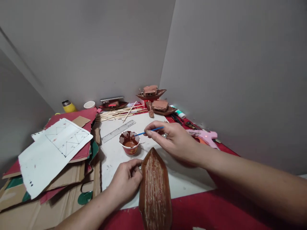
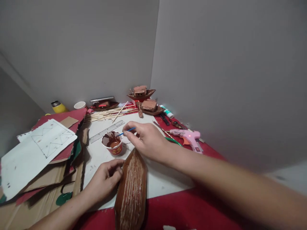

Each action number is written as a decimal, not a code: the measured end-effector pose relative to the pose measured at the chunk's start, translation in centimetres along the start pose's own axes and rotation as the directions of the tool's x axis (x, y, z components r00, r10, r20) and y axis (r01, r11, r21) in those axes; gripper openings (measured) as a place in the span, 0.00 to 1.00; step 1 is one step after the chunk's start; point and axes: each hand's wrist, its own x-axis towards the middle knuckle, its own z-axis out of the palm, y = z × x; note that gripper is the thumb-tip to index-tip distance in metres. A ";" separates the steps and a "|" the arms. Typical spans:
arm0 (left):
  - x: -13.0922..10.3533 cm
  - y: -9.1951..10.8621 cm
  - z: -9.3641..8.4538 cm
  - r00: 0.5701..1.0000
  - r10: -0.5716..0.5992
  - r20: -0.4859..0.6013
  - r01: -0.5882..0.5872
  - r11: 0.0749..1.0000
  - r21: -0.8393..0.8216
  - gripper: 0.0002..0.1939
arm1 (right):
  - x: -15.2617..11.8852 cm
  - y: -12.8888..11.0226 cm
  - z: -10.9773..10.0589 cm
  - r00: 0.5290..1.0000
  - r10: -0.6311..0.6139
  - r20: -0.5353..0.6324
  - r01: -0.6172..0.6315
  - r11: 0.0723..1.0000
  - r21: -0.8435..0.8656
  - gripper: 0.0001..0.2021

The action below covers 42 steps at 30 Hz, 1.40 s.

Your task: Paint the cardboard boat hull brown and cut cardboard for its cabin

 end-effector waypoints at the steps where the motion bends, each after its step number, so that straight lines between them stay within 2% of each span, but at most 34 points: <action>1: 0.0 -0.1 0.0 1.000 0.001 -0.003 -0.001 1.000 0.003 0.18 | 0.4 0.2 0.3 1.000 -0.006 0.026 0.006 1.000 -0.004 0.08; 7: 0.0 -0.3 0.0 1.000 -0.002 -0.010 0.002 1.000 0.027 0.19 | 1.3 0.8 1.7 0.997 -0.044 0.062 0.042 0.998 0.039 0.08; 17: 0.0 0.2 0.0 1.000 -0.010 0.003 0.010 0.999 0.040 0.19 | 0.6 0.4 1.3 0.986 -0.135 -0.101 0.146 0.982 0.122 0.07; 24: 0.0 0.5 0.0 1.000 -0.010 0.008 0.009 0.999 0.036 0.20 | 0.4 0.5 1.3 0.977 -0.146 -0.153 0.171 0.972 0.162 0.07; 30: 0.1 0.1 0.0 1.000 -0.008 0.021 0.007 0.999 0.031 0.19 | -0.8 0.3 0.1 0.981 -0.025 -0.193 0.065 0.977 0.204 0.06; 37: 0.1 -0.6 0.0 1.000 -0.026 0.007 0.025 0.997 0.072 0.17 | -5.3 0.2 -2.6 0.978 0.094 -0.184 -0.073 0.990 0.117 0.04; 42: 0.1 -0.5 -0.1 0.999 -0.030 0.017 0.029 0.996 0.082 0.20 | -7.6 1.0 -2.5 0.968 0.121 -0.218 -0.104 0.991 0.089 0.05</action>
